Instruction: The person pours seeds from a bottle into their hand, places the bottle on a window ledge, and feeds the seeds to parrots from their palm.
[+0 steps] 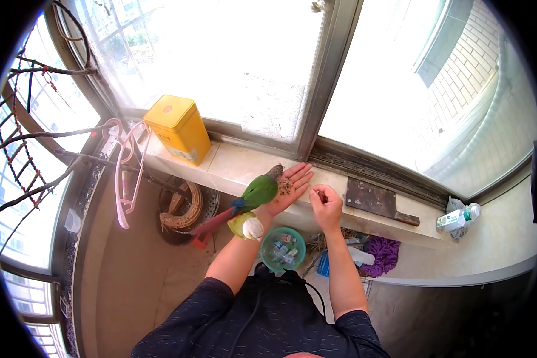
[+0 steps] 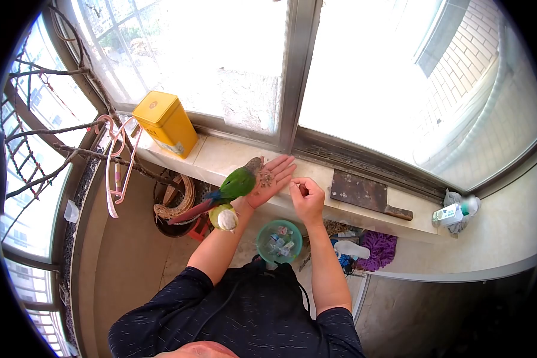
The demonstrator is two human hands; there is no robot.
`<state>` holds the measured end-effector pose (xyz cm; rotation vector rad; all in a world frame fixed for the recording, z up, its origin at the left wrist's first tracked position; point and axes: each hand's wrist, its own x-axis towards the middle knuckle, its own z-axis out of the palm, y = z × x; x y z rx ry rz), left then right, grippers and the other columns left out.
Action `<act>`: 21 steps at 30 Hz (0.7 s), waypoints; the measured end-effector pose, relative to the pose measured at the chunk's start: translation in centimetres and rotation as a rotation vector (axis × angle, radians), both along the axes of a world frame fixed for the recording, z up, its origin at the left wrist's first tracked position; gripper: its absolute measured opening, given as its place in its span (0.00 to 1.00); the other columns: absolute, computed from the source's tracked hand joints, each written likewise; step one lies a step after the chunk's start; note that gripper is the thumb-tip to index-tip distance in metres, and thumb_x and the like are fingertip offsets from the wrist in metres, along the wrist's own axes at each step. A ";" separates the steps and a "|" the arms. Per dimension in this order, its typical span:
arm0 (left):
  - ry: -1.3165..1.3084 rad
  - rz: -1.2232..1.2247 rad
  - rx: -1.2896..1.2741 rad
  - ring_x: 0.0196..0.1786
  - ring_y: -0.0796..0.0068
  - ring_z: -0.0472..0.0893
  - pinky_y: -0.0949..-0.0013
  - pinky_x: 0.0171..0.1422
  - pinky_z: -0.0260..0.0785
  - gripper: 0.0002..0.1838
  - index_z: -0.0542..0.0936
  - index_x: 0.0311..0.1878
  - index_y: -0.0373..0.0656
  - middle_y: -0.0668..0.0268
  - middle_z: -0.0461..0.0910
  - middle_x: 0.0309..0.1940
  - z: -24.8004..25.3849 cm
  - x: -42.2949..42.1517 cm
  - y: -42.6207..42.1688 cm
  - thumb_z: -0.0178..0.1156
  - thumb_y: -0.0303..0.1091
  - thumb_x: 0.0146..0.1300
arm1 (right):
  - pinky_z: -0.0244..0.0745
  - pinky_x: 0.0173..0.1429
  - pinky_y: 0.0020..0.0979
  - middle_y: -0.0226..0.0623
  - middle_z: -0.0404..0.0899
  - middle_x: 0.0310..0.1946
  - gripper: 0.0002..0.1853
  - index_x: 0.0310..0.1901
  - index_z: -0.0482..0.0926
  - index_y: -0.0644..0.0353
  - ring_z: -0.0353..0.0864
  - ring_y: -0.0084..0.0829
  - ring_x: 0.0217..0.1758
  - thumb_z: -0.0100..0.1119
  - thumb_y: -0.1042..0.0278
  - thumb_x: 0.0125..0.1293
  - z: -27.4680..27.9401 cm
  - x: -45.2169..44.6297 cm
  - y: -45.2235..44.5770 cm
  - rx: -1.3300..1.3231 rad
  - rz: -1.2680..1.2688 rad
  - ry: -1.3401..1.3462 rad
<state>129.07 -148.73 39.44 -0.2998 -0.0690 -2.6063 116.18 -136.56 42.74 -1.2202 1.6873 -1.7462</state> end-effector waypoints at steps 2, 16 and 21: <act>-0.049 0.027 -0.006 0.85 0.53 0.47 0.53 0.88 0.40 0.37 0.52 0.80 0.32 0.52 0.48 0.83 0.3 0.0 0.1 0.42 0.51 0.80 | 0.54 0.26 0.19 0.15 0.67 0.19 0.03 0.38 0.85 0.63 0.60 0.09 0.22 0.67 0.73 0.66 -0.2 -0.1 -0.1 -0.003 -0.007 0.014; -0.146 0.019 0.021 0.84 0.51 0.50 0.50 0.86 0.43 0.37 0.55 0.79 0.31 0.51 0.52 0.82 1.3 -0.2 0.1 0.42 0.52 0.81 | 0.57 0.28 0.17 0.22 0.76 0.27 0.03 0.39 0.83 0.67 0.67 0.10 0.26 0.61 0.78 0.68 5.4 -1.4 2.1 -0.140 0.075 -0.219; -0.113 -0.028 0.064 0.84 0.52 0.51 0.50 0.86 0.44 0.36 0.56 0.79 0.31 0.52 0.52 0.82 1.2 -0.1 -0.2 0.40 0.52 0.81 | 0.58 0.25 0.20 0.28 0.69 0.27 0.08 0.43 0.81 0.64 0.62 0.16 0.23 0.51 0.74 0.69 19.3 -3.6 5.9 -0.653 0.147 0.111</act>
